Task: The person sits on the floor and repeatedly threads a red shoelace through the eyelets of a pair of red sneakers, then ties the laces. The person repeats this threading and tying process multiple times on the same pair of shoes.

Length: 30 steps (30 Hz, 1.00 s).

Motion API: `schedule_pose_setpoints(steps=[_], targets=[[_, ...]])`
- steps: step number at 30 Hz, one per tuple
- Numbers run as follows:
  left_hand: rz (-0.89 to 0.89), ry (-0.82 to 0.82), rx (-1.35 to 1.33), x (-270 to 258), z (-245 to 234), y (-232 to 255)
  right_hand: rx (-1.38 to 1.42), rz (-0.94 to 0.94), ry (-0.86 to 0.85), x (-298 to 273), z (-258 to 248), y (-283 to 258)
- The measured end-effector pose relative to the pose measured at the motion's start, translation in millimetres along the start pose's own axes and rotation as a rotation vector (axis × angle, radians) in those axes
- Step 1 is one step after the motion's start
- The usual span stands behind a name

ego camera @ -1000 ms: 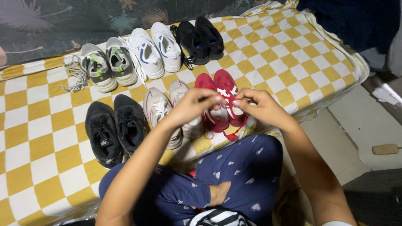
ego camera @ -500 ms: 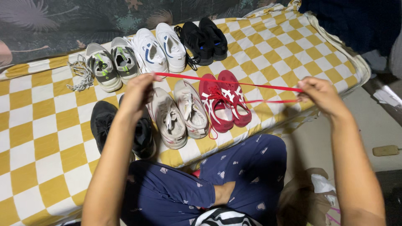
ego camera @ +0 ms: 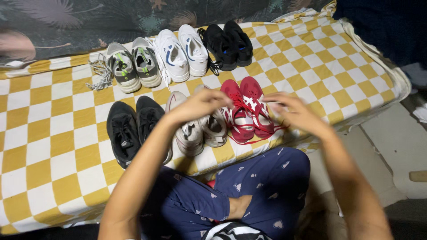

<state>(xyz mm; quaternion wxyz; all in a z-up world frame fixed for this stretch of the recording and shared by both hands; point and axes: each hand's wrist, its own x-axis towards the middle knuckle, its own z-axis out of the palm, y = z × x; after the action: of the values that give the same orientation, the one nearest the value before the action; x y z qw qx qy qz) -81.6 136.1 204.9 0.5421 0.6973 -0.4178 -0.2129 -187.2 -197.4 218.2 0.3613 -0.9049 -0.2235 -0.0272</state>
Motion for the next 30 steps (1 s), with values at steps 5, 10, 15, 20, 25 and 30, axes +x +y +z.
schedule_pose_setpoints(steps=[5,10,15,20,25,30], targets=[[-0.060,-0.218,-0.119,12,20,39,0.769,0.252,-0.169,44,60,-27],[0.043,-0.109,-0.060,9,13,41,0.924,0.127,-0.211,40,50,-25],[-0.011,0.057,0.056,-2,-3,-2,0.885,0.227,-0.215,20,17,-8],[-0.240,0.425,-0.175,-41,-63,-62,1.011,0.214,-0.070,-13,-35,28],[-0.444,0.717,-0.334,-103,-122,-92,1.014,0.287,0.151,-53,-93,67],[-0.518,0.911,-0.256,-146,-147,-105,1.050,0.204,0.248,-83,-136,90]])
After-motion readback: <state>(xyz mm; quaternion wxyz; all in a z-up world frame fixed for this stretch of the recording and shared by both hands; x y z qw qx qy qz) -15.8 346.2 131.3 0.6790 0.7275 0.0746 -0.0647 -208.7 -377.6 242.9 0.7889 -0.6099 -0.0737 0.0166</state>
